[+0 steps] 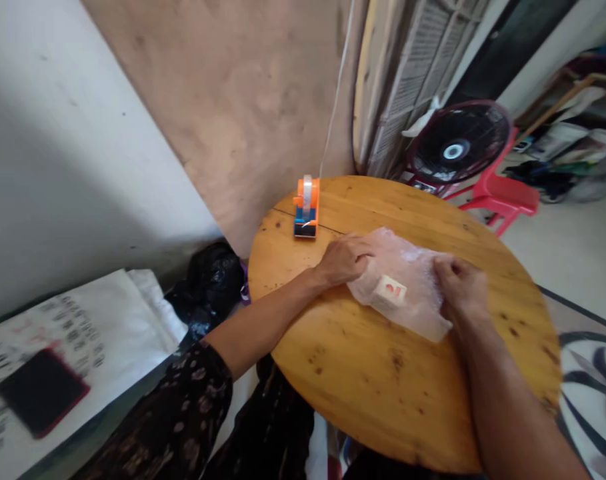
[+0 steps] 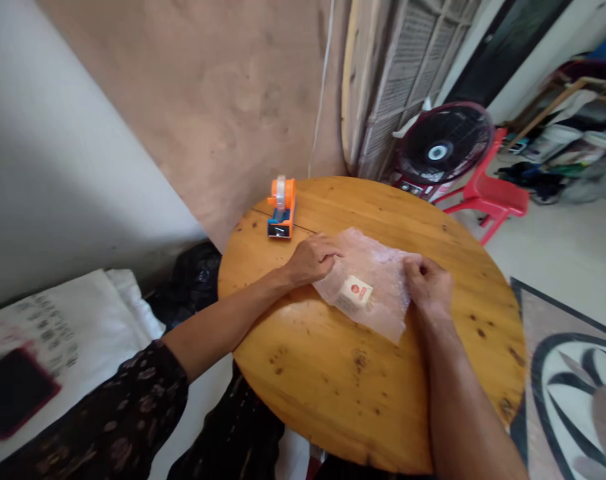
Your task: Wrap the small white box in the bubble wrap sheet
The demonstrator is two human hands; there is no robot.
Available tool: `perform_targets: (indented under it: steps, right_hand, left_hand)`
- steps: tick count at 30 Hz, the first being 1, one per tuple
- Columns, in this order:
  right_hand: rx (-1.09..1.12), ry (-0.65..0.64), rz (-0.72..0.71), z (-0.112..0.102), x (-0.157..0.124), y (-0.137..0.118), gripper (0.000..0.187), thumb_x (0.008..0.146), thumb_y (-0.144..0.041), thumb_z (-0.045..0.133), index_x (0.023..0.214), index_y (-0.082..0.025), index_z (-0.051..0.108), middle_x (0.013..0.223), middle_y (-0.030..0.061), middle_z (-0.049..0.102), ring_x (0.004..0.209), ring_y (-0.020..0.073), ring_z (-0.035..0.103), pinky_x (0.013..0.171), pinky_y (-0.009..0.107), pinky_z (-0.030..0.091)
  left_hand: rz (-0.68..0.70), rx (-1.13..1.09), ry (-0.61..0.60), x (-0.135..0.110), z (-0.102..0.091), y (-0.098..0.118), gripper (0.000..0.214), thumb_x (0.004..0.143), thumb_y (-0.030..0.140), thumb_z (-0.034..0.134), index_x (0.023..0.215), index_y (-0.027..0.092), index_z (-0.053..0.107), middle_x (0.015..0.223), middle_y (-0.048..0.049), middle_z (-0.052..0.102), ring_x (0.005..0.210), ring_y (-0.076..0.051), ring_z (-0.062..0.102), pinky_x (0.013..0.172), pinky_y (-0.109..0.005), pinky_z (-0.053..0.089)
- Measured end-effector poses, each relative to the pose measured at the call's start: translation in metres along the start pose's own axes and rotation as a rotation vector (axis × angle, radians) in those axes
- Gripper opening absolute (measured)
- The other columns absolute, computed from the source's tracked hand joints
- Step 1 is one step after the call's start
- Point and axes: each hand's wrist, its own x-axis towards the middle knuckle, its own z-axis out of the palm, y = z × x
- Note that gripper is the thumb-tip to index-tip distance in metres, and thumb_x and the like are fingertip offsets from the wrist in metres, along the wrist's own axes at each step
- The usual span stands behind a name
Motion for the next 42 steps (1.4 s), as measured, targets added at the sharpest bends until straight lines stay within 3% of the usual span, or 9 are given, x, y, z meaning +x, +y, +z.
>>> perform_targets:
  steps: [3,7,16,20,25,30,34,38,42]
  right_hand:
    - [0.025,-0.028,0.012,0.0,0.0,-0.003,0.039,0.078,-0.049,0.046,0.062,-0.015,0.059,0.054,0.0002,0.049,0.052,0.0133,0.042,0.049,0.025,0.031]
    - [0.039,-0.004,0.027,0.0,0.003,0.001,0.039,0.079,-0.049,0.045,0.063,-0.015,0.059,0.058,0.0,0.053,0.054,0.0127,0.044,0.052,0.024,0.033]
    - [0.109,-0.006,0.054,-0.002,0.001,0.001,0.034,0.077,-0.046,0.048,0.061,-0.017,0.056,0.057,-0.0005,0.052,0.056,0.0131,0.045,0.053,0.025,0.032]
    - [0.14,-0.004,0.059,-0.003,0.002,0.001,0.035,0.076,-0.048,0.048,0.06,-0.017,0.055,0.055,-0.0014,0.048,0.054,0.0123,0.042,0.052,0.025,0.03]
    - [0.214,-0.017,0.075,-0.006,0.002,-0.004,0.036,0.073,-0.049,0.05,0.055,-0.018,0.049,0.054,-0.0028,0.043,0.052,0.0103,0.037,0.05,0.024,0.028]
    - [0.377,-0.057,0.143,-0.007,0.002,-0.004,0.036,0.071,-0.051,0.054,0.056,-0.019,0.047,0.054,-0.0049,0.039,0.05,0.0083,0.031,0.048,0.024,0.024]
    - [0.456,-0.084,0.185,-0.007,0.002,-0.005,0.036,0.071,-0.052,0.056,0.059,-0.019,0.049,0.054,-0.0052,0.04,0.049,0.0082,0.031,0.047,0.024,0.024]
    - [0.474,-0.086,0.191,-0.009,0.001,-0.008,0.036,0.07,-0.053,0.055,0.061,-0.019,0.049,0.054,-0.0049,0.041,0.05,0.0086,0.032,0.048,0.023,0.026]
    - [0.477,-0.099,0.214,-0.01,0.001,-0.008,0.035,0.071,-0.053,0.056,0.062,-0.019,0.051,0.053,-0.0048,0.044,0.049,0.0092,0.034,0.047,0.023,0.027]
  left_hand:
    - [0.022,-0.095,0.035,-0.001,-0.001,0.003,0.031,0.073,0.004,0.047,0.084,0.017,0.073,0.091,-0.0036,0.074,0.085,-0.017,0.066,0.087,-0.032,0.049]
    - [-0.16,-0.182,0.032,0.0,-0.003,0.007,0.028,0.073,0.009,0.051,0.086,0.017,0.074,0.088,-0.0041,0.075,0.08,-0.017,0.067,0.079,-0.029,0.051]
    - [-0.486,-0.686,-0.072,0.004,-0.018,0.029,0.028,0.077,0.021,0.051,0.093,0.013,0.072,0.076,-0.004,0.07,0.066,-0.012,0.062,0.06,-0.021,0.046]
    - [-0.655,-0.75,-0.256,0.004,-0.019,0.024,0.03,0.076,0.021,0.052,0.1,0.015,0.069,0.054,0.0037,0.056,0.042,-0.007,0.045,0.043,-0.018,0.032]
    - [-0.765,-0.778,-0.471,0.004,-0.021,0.016,0.037,0.073,0.022,0.055,0.109,0.016,0.061,0.095,-0.0053,0.068,0.044,-0.005,0.052,0.04,-0.018,0.033]
    - [-0.645,-0.72,-0.44,0.005,-0.022,0.015,0.049,0.069,0.026,0.066,0.116,0.016,0.057,0.101,-0.0076,0.066,0.065,-0.011,0.061,0.054,-0.021,0.046]
    - [-0.45,-0.644,-0.465,0.003,-0.018,0.015,0.057,0.072,0.024,0.061,0.128,0.018,0.052,0.117,-0.0106,0.063,0.098,-0.022,0.063,0.081,-0.034,0.052]
    - [-0.258,-0.531,-0.561,0.002,-0.018,0.017,0.077,0.072,0.027,0.065,0.142,0.024,0.035,0.149,-0.0086,0.038,0.134,-0.027,0.039,0.11,-0.044,0.032]
    - [-0.201,-0.429,-0.631,0.003,-0.021,0.023,0.086,0.072,0.04,0.07,0.146,0.028,0.028,0.155,-0.0055,0.026,0.141,-0.029,0.026,0.116,-0.047,0.021]
